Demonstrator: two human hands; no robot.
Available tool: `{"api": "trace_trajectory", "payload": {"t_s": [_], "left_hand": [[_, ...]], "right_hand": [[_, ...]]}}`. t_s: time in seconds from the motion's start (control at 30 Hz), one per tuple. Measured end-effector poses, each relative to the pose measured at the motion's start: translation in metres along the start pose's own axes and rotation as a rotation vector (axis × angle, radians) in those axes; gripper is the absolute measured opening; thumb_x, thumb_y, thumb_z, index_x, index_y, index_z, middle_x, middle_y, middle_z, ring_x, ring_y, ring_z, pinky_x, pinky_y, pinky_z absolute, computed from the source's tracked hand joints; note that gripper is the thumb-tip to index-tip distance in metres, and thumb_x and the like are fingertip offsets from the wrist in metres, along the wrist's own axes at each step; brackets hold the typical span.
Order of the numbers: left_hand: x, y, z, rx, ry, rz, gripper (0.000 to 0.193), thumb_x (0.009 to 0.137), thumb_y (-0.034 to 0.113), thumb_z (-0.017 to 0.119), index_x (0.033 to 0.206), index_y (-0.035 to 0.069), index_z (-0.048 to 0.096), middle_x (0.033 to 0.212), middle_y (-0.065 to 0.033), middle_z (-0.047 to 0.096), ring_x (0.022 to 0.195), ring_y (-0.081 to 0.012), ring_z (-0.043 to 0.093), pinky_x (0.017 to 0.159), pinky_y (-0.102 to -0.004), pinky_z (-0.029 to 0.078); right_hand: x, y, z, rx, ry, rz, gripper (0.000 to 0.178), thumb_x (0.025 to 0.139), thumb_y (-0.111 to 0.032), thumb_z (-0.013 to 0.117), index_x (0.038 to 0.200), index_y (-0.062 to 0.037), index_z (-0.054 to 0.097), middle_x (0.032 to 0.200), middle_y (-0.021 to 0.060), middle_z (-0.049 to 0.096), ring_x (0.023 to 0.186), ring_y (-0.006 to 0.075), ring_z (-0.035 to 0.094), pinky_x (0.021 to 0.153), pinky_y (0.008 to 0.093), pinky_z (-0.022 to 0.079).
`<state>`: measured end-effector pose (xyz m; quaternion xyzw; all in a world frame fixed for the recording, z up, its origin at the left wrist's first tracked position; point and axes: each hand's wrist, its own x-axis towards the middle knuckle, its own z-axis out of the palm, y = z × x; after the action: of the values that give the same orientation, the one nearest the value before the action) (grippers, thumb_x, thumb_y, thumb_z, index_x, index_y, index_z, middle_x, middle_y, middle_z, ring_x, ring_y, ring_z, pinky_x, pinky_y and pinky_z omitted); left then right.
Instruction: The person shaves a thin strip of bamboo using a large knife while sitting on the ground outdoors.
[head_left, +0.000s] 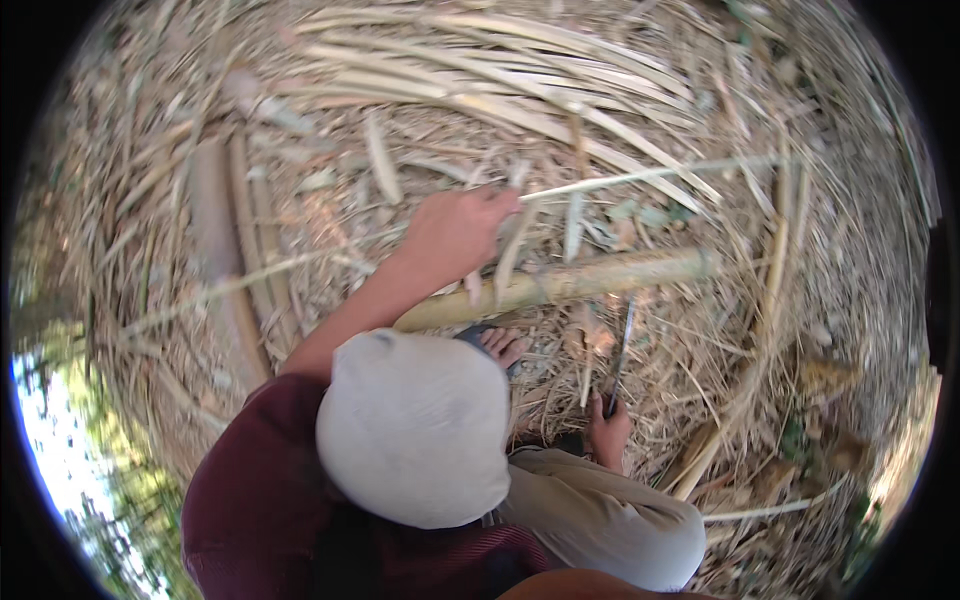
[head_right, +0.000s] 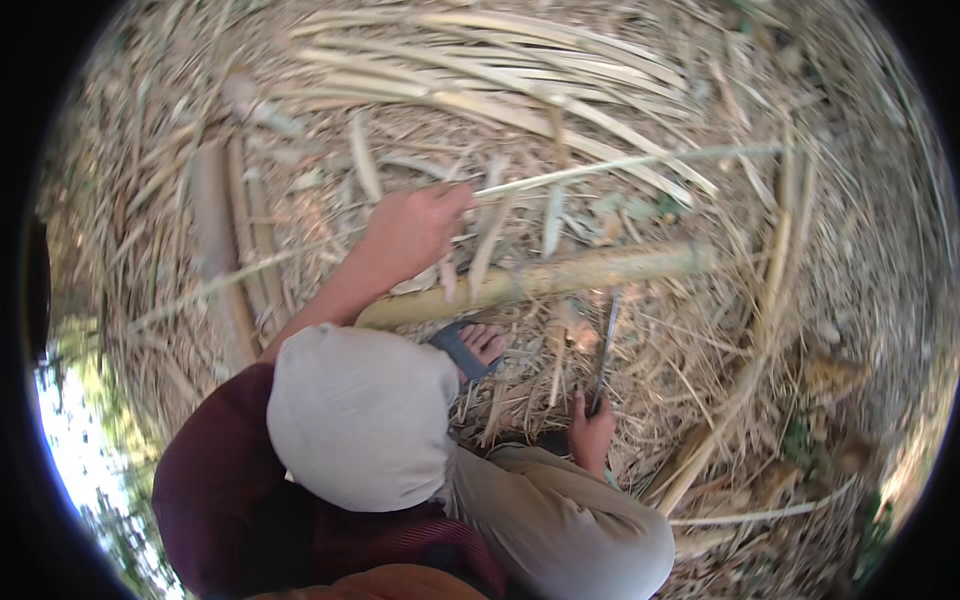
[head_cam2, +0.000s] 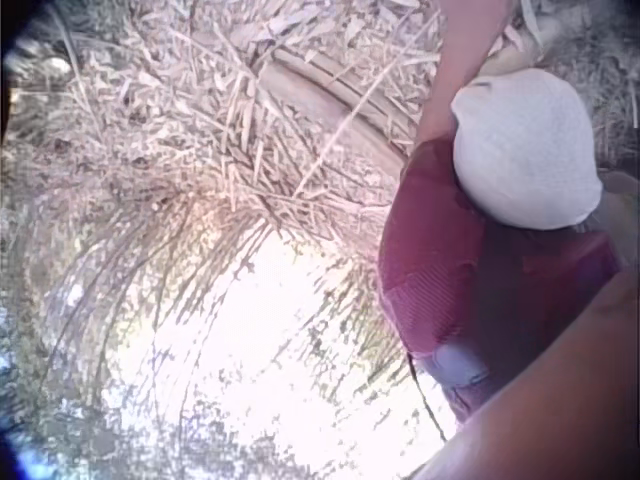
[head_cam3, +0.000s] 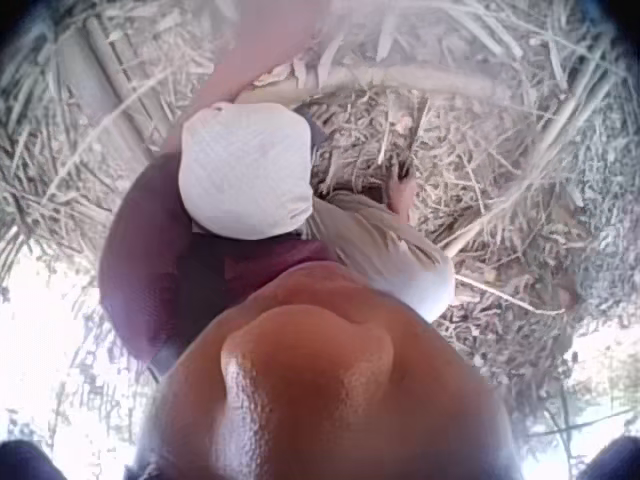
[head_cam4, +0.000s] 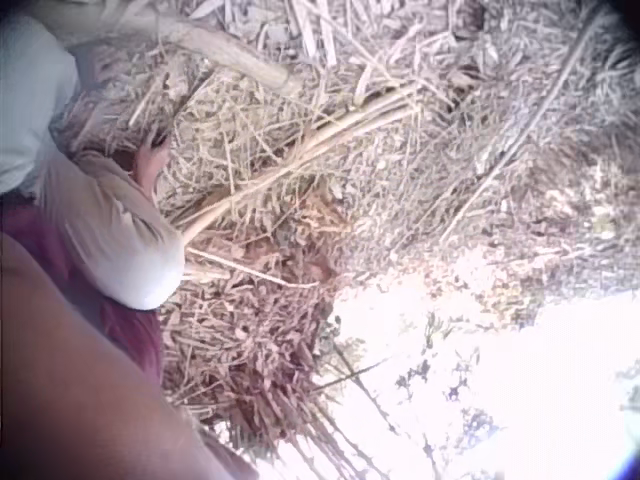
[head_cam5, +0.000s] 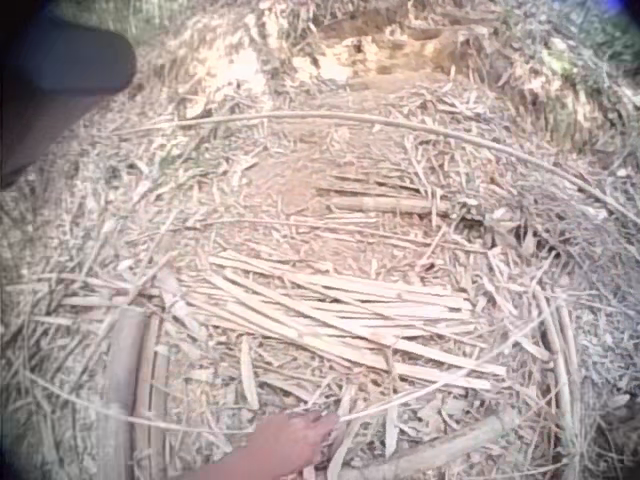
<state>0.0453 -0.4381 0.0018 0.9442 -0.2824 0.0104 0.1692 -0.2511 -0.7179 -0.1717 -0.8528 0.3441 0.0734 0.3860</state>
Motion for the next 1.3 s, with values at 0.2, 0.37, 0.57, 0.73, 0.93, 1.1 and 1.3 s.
{"api": "trace_trajectory", "payload": {"t_s": [0.2, 0.37, 0.57, 0.73, 0.93, 1.1, 1.3], "left_hand": [[-0.029, -0.038, -0.009, 0.169, 0.049, -0.012, 0.021, 0.085, 0.023, 0.066, 0.098, 0.007, 0.063, 0.084, -0.0110, 0.066, 0.077, -0.0290, 0.069, 0.065, -0.0412, 0.054], [-0.065, -0.109, 0.009, 0.258, 0.140, -0.034, 0.015, 0.091, 0.019, 0.060, 0.097, 0.006, 0.063, 0.090, -0.0108, 0.065, 0.085, -0.0277, 0.068, 0.075, -0.0389, 0.054], [-0.102, -0.270, -0.082, 0.626, 0.289, 0.052, 0.019, 0.086, 0.014, 0.060, 0.103, 0.005, 0.059, 0.091, -0.0093, 0.061, 0.092, -0.0270, 0.064, 0.082, -0.0395, 0.052], [-0.165, -0.369, -0.145, 0.667, 0.211, -0.319, 0.016, 0.089, 0.019, 0.063, 0.098, 0.006, 0.062, 0.102, -0.0095, 0.060, 0.098, -0.0312, 0.056, 0.085, -0.0439, 0.046], [-0.188, -0.386, -0.137, 0.641, 0.224, -0.390, 0.023, 0.095, 0.027, 0.061, 0.090, 0.004, 0.062, 0.119, -0.0100, 0.055, 0.113, -0.0321, 0.049, 0.096, -0.0454, 0.037], [-0.175, -0.399, -0.129, 0.664, 0.151, -0.450, 0.022, 0.096, 0.027, 0.059, 0.092, 0.005, 0.063, 0.123, -0.0105, 0.053, 0.117, -0.0332, 0.047, 0.098, -0.0487, 0.035], [-0.188, -0.403, -0.134, 0.623, 0.085, -0.460, 0.018, 0.094, 0.023, 0.060, 0.100, 0.006, 0.065, 0.127, -0.0145, 0.052, 0.119, -0.0372, 0.045, 0.100, -0.0519, 0.034]], "right_hand": [[0.004, 0.033, 0.006, -0.158, -0.041, -0.091, 0.045, 0.092, -0.038, 0.066, 0.105, 0.0043, 0.062, 0.087, 0.0254, 0.067, 0.081, 0.0432, 0.065, 0.072, 0.0486, 0.049], [0.017, 0.046, -0.004, -0.249, -0.125, -0.110, 0.043, 0.093, -0.035, 0.065, 0.106, 0.0051, 0.062, 0.089, 0.0253, 0.068, 0.082, 0.0444, 0.064, 0.073, 0.0485, 0.049], [0.031, 0.020, -0.063, 0.103, -0.319, 0.162, 0.040, 0.099, -0.042, 0.058, 0.080, -0.0076, 0.049, 0.058, 0.0016, 0.047, 0.047, 0.0128, 0.044, 0.042, 0.0304, 0.033], [0.055, -0.041, -0.181, -0.225, -0.280, 0.262, 0.049, 0.100, -0.044, 0.056, 0.066, -0.0111, 0.042, 0.048, -0.0035, 0.036, 0.037, 0.0055, 0.034, 0.032, 0.0266, 0.025], [0.034, -0.150, -0.266, -0.967, -0.027, -0.160, 0.061, 0.088, -0.065, 0.059, 0.073, -0.0067, 0.070, 0.061, 0.0144, 0.061, 0.055, 0.0329, 0.057, 0.056, 0.0486, 0.042], [-0.016, -0.290, -0.207, -1.051, -0.200, 0.180, 0.047, 0.099, -0.040, 0.053, 0.102, 0.0050, 0.068, 0.075, 0.0294, 0.062, 0.067, 0.0437, 0.057, 0.063, 0.0505, 0.043], [-0.055, -0.341, -0.142, -0.883, -0.282, 0.282, 0.044, 0.099, -0.036, 0.055, 0.081, 0.0035, 0.061, 0.068, 0.0277, 0.060, 0.069, 0.0493, 0.059, 0.059, 0.0542, 0.041]]}}
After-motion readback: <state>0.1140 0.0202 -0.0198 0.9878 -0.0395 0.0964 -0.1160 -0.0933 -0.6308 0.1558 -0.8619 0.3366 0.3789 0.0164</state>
